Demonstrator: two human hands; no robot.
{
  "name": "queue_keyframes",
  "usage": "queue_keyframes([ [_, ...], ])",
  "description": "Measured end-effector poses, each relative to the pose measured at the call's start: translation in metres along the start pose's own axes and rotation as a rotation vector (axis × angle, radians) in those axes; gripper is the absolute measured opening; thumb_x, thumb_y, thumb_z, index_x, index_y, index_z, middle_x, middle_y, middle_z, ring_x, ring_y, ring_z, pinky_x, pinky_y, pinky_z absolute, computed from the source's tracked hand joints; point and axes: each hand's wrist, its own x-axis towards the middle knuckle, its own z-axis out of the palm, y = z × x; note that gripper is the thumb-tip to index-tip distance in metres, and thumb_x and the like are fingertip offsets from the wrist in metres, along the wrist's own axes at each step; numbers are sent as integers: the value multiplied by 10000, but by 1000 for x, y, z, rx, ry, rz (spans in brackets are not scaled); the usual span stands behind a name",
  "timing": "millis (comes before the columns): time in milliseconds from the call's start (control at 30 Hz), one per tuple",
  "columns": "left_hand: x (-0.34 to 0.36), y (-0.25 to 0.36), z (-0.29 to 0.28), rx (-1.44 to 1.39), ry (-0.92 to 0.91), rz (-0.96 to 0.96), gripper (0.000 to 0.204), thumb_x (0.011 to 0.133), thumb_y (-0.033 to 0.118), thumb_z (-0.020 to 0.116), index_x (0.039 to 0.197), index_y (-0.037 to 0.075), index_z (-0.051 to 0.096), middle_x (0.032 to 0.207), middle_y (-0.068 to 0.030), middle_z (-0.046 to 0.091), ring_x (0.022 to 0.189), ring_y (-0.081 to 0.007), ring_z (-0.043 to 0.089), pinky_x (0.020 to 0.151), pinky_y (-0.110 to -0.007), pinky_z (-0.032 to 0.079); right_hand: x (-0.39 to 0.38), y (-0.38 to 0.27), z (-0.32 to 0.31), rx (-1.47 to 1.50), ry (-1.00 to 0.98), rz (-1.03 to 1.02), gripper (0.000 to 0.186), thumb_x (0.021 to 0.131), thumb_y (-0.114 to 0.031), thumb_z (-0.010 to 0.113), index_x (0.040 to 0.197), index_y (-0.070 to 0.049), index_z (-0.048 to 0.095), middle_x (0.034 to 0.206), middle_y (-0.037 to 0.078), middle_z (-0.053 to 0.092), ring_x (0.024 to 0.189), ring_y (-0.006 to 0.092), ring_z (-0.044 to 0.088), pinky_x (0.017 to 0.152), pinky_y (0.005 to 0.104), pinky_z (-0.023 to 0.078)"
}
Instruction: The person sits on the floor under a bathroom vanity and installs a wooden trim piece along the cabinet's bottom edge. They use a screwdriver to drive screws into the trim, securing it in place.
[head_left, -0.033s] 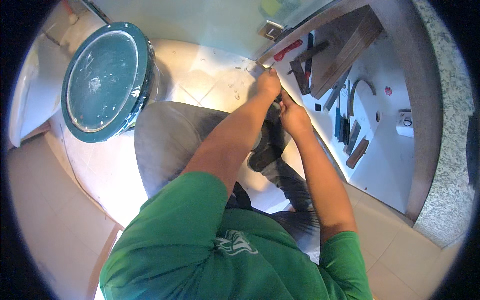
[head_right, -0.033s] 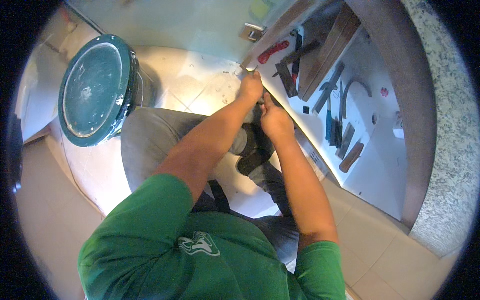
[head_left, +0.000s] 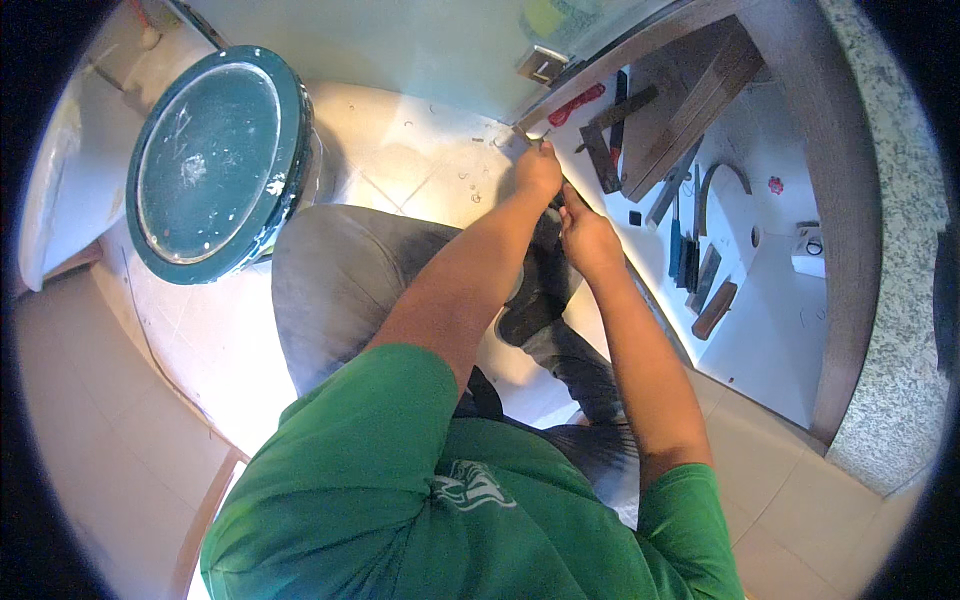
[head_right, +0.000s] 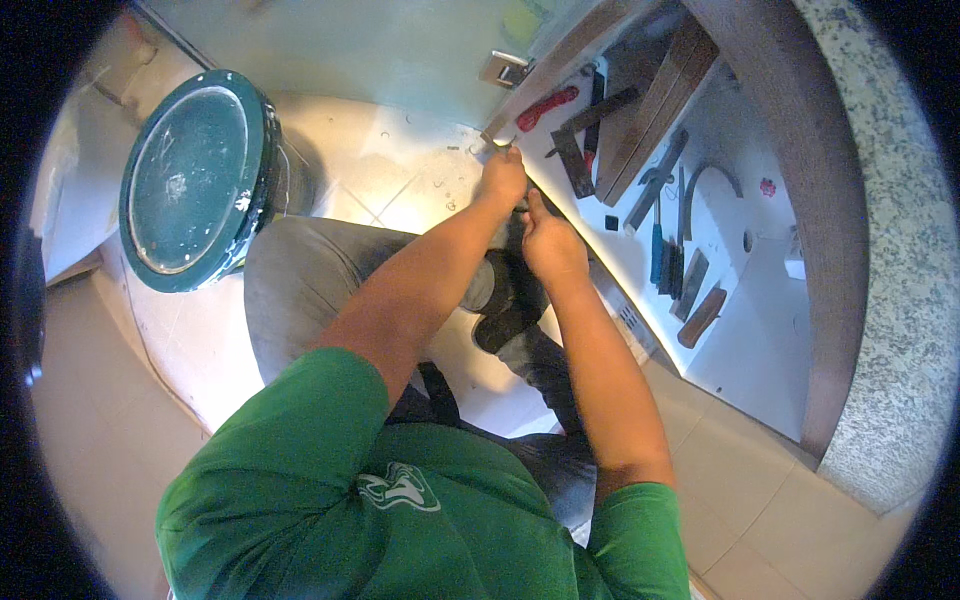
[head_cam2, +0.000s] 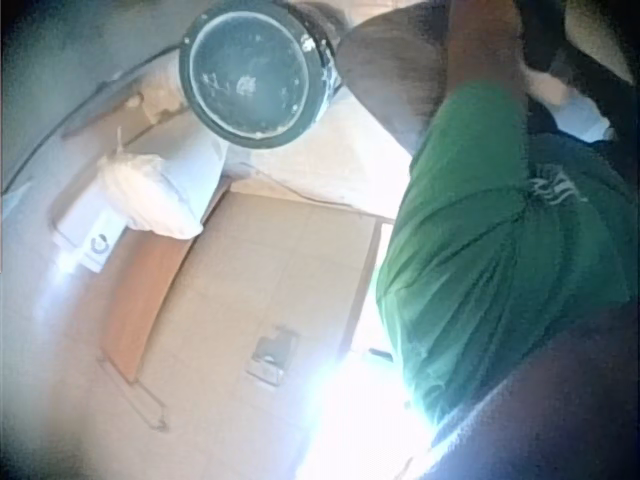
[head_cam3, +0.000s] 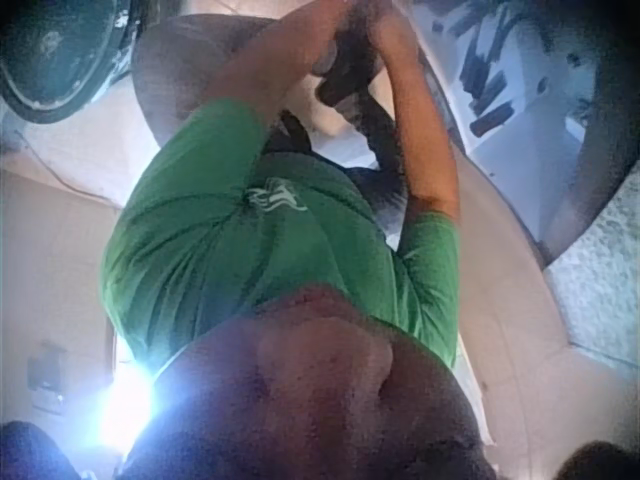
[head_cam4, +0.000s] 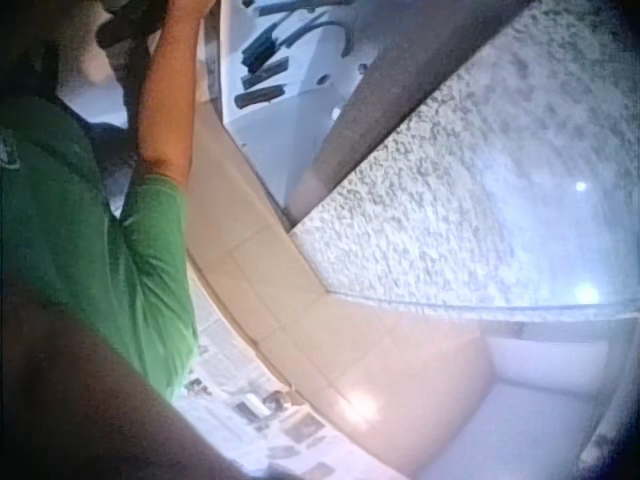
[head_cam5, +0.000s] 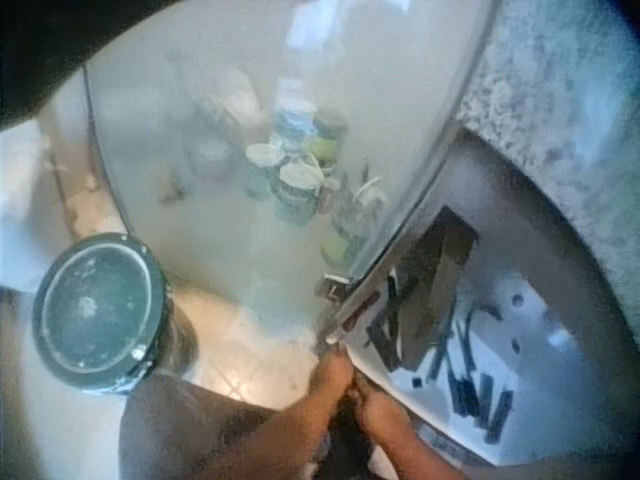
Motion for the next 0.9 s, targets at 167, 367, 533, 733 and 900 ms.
queue_keyframes([
  [167,-3,-9,0,17,20,18,548,1078,385,390,1170,-82,662,1199,-345,654,1150,-520,605,1010,-551,464,-4,0,6,-8,-27,13,481,1053,-341,492,1515,-207,503,1016,284,715,967,443,704,888,562,540],
  [367,10,-15,3,-25,31,29,584,1059,419,417,1115,-103,674,1166,-392,638,1131,-553,600,1006,-562,458,3,-7,4,-52,1,2,475,1049,-309,515,1513,-205,497,988,272,718,914,447,704,849,547,549],
  [533,25,-29,5,36,36,70,600,1055,431,423,1069,-103,696,1142,-388,649,1114,-551,610,1003,-560,461,4,-10,8,-32,-29,-1,489,1058,-339,481,1528,-206,487,1035,279,716,989,435,704,898,554,543],
  [733,19,-12,2,1,13,3,589,1053,421,428,1041,-97,708,1130,-366,666,1134,-529,618,1019,-549,463,4,-16,-2,-34,-48,39,484,1054,-331,479,1520,-201,498,1084,276,715,1002,430,703,902,551,542],
  [900,23,-9,-1,35,-15,39,560,1066,392,412,1141,-90,685,1187,-343,666,1156,-509,621,1014,-552,470,8,-11,1,-18,-12,21,478,1053,-339,476,1512,-209,508,1084,259,720,1007,430,701,901,549,542],
])
